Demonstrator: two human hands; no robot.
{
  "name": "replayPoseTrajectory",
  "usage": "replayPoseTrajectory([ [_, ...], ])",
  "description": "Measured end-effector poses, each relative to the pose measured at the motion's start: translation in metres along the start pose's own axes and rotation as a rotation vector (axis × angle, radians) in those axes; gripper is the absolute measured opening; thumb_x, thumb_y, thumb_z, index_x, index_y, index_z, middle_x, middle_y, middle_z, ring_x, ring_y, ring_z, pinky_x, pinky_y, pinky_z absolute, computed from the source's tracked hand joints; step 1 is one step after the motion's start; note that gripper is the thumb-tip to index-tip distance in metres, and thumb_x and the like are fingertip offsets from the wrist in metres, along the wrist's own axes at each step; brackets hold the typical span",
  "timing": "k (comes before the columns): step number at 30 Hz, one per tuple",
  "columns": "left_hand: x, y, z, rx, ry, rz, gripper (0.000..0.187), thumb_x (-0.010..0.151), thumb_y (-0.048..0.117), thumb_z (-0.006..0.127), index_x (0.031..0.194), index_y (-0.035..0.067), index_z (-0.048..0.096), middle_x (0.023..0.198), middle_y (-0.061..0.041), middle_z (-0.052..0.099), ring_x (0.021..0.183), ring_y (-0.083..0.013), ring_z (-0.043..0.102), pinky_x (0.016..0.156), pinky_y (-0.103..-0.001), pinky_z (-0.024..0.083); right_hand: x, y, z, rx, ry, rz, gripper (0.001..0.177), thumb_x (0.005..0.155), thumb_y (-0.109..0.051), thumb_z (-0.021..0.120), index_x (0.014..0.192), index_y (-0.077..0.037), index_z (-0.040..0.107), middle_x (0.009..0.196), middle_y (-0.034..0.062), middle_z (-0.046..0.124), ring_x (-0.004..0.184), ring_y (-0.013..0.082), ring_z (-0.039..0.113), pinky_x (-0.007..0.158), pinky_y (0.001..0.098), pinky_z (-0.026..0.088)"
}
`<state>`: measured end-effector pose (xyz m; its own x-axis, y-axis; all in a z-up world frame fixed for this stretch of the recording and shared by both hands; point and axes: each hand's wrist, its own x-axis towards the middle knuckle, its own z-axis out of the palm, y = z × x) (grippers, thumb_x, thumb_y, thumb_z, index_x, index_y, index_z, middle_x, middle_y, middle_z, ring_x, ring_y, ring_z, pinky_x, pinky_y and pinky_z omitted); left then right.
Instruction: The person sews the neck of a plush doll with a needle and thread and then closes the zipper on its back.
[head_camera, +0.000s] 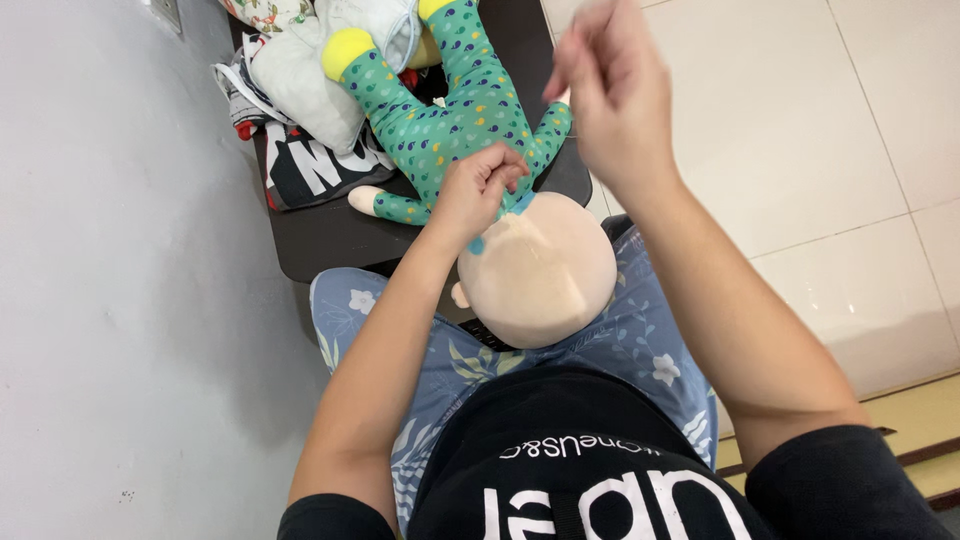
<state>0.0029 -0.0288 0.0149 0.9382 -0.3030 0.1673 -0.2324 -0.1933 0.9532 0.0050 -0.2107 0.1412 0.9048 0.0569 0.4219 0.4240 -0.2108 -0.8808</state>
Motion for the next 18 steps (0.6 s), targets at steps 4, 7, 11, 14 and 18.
replayPoseTrajectory([
  [4,0.01,-0.008,0.002,-0.016,0.049,-0.055,0.006,0.098,0.007,0.064,0.095,0.004,0.069,0.073,0.0,0.066,0.067,-0.0064,0.061,0.06,-0.025,0.05,-0.039,0.041,0.002,-0.033,-0.122,0.365,0.011,0.109,-0.008,0.052,0.103,-0.003,0.059,0.08,0.0025,0.069,0.064,0.0048,0.06,0.055,0.0216,0.05],
  [7,0.015,-0.015,0.004,-0.021,0.09,-0.022,0.007,0.098,0.007,0.064,0.096,0.005,0.07,0.073,0.001,0.066,0.067,-0.0058,0.06,0.06,-0.024,0.05,-0.073,0.083,0.022,0.042,-0.139,0.437,0.007,0.102,-0.004,0.057,0.102,-0.003,0.064,0.085,0.0027,0.072,0.073,0.0049,0.069,0.061,0.0222,0.057],
  [11,0.021,-0.015,0.011,-0.077,0.116,-0.059,0.006,0.098,0.006,0.065,0.095,0.004,0.07,0.072,0.001,0.063,0.065,-0.0057,0.056,0.057,-0.025,0.047,-0.103,0.121,0.053,0.294,-0.089,0.576,0.005,0.102,-0.003,0.06,0.103,-0.001,0.064,0.091,0.0033,0.072,0.076,0.007,0.068,0.066,0.0226,0.054],
  [14,0.022,-0.016,0.012,-0.082,0.111,-0.092,0.007,0.098,0.007,0.064,0.094,0.005,0.069,0.071,0.002,0.062,0.064,-0.005,0.054,0.055,-0.024,0.046,-0.108,0.144,0.068,0.414,-0.089,0.611,0.004,0.104,-0.003,0.057,0.101,-0.001,0.059,0.09,0.0043,0.069,0.078,0.0081,0.067,0.069,0.0231,0.055],
  [18,0.031,-0.019,0.014,-0.097,0.124,-0.104,0.007,0.098,0.008,0.064,0.094,0.005,0.07,0.071,0.003,0.063,0.062,-0.0045,0.055,0.054,-0.024,0.046,-0.107,0.162,0.073,0.433,-0.158,0.527,0.007,0.106,-0.001,0.056,0.1,-0.002,0.054,0.091,0.0051,0.064,0.078,0.0088,0.062,0.072,0.0242,0.055],
])
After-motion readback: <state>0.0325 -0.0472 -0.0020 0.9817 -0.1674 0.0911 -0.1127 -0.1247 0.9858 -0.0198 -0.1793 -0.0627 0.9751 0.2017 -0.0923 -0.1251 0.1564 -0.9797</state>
